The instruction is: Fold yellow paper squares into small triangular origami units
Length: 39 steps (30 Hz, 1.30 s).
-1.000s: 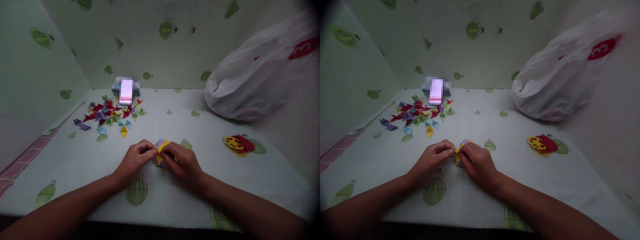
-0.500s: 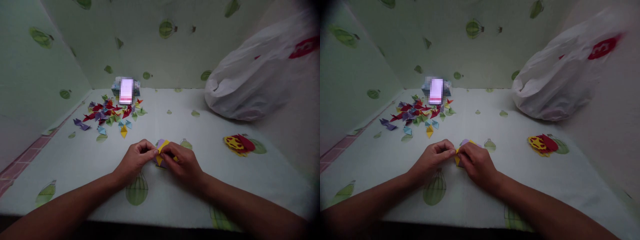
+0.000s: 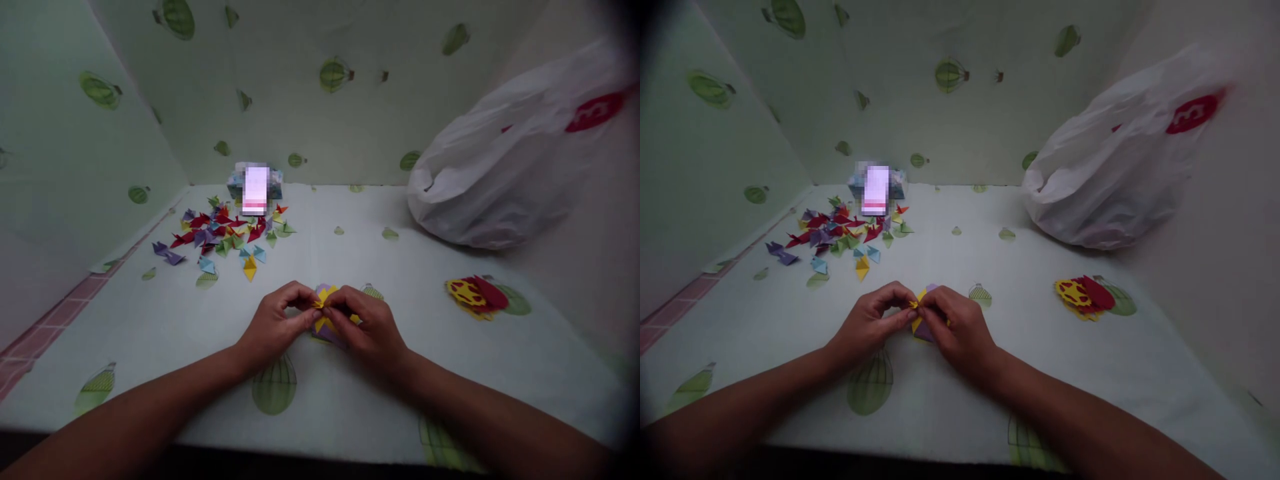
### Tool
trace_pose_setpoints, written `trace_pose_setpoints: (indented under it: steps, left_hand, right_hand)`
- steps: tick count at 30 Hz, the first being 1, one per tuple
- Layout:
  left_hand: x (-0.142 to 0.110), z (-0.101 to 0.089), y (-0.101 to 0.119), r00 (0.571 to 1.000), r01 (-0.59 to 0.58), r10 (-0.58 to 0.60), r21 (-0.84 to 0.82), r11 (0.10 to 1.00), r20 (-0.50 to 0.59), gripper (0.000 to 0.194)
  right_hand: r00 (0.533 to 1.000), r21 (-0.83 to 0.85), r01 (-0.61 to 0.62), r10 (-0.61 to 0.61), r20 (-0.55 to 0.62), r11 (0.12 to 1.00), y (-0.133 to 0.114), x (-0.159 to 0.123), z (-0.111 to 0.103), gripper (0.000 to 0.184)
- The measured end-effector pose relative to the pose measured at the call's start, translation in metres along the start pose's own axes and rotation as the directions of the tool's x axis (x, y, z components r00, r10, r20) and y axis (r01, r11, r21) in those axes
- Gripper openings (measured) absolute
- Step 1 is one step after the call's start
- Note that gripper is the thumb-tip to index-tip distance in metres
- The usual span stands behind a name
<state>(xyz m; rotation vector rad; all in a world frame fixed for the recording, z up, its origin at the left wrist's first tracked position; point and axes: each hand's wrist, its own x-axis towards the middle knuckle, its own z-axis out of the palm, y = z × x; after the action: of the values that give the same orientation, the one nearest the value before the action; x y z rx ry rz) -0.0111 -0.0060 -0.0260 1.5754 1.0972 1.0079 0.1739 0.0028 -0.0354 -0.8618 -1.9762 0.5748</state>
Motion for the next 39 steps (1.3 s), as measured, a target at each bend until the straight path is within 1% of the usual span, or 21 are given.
trace_pose_setpoints:
  steps: [3, 5, 9, 12, 15, 17, 19, 21, 24, 26, 28, 32, 36, 39]
  left_hand:
    - [0.000, 0.000, -0.001, 0.996, -0.087, 0.088, 0.049, 0.995, -0.030, 0.002]
    - [0.000, 0.000, -0.001, 0.991, -0.124, 0.127, 0.067, 0.990, -0.046, 0.003]
    - [0.000, 0.000, -0.001, 0.991, -0.121, 0.125, 0.074, 0.990, -0.042, 0.002]
    - [0.001, -0.001, 0.001, 0.987, -0.137, 0.145, 0.110, 0.984, -0.071, 0.004]
    - [0.005, -0.005, 0.000, 0.977, -0.151, 0.170, 0.146, 0.978, -0.129, 0.004]
    - [0.009, -0.011, -0.003, 0.959, -0.149, 0.191, 0.201, 0.968, -0.210, 0.003]
    - [0.015, -0.018, -0.008, 0.940, -0.107, 0.191, 0.287, 0.952, -0.282, 0.002]
    - [0.022, -0.025, -0.015, 0.917, -0.035, 0.180, 0.379, 0.925, -0.355, 0.003]
    - [0.033, -0.034, -0.026, 0.906, 0.004, 0.176, 0.423, 0.906, -0.384, 0.005]
    - [0.038, -0.038, -0.030, 0.903, 0.026, 0.175, 0.456, 0.890, -0.392, 0.006]
    - [0.042, -0.042, -0.032, 0.898, 0.060, 0.168, 0.492, 0.869, -0.407, 0.006]
    - [0.046, -0.049, -0.027, 0.894, 0.142, 0.145, 0.575, 0.806, -0.424, 0.006]
    - [0.056, -0.060, -0.015, 0.915, 0.193, 0.122, 0.681, 0.706, -0.385, 0.005]
    - [0.072, -0.067, -0.010, 0.932, 0.234, 0.079, 0.753, 0.615, -0.354, 0.005]
  right_hand:
    - [1.000, -0.007, -0.003, 0.003, 0.019, 1.000, 0.000, 0.000, 0.000, 0.011]
    - [1.000, -0.009, -0.012, 0.012, 0.026, 1.000, 0.000, 0.000, 0.000, 0.011]
    - [1.000, -0.001, -0.002, 0.002, 0.005, 1.000, 0.002, 0.000, 0.002, 0.010]
    - [1.000, 0.004, -0.003, 0.003, -0.004, 1.000, 0.004, 0.000, 0.003, 0.008]
    - [0.999, 0.008, -0.045, 0.046, -0.023, 0.999, 0.005, 0.000, 0.002, 0.005]
    - [0.995, 0.009, -0.101, 0.102, -0.022, 0.995, 0.005, 0.000, 0.001, 0.006]
    - [0.990, 0.012, -0.138, 0.138, -0.018, 0.990, 0.005, 0.001, 0.000, 0.008]
    - [0.987, 0.002, -0.157, 0.157, -0.011, 0.988, 0.005, 0.001, -0.001, 0.009]
    - [0.981, 0.009, -0.192, 0.192, -0.004, 0.981, 0.005, 0.002, 0.000, 0.010]
    - [0.974, 0.017, -0.225, 0.225, 0.009, 0.974, 0.006, 0.002, 0.001, 0.011]
    - [0.970, 0.060, -0.244, 0.244, 0.013, 0.968, 0.006, 0.003, 0.001, 0.011]
    - [0.968, 0.107, -0.250, 0.250, 0.015, 0.962, 0.008, 0.004, 0.000, 0.012]
    - [0.968, 0.136, -0.249, 0.252, -0.010, 0.959, 0.010, 0.007, -0.002, 0.011]
    - [0.962, 0.164, -0.263, 0.272, -0.029, 0.951, 0.010, 0.010, -0.004, 0.011]
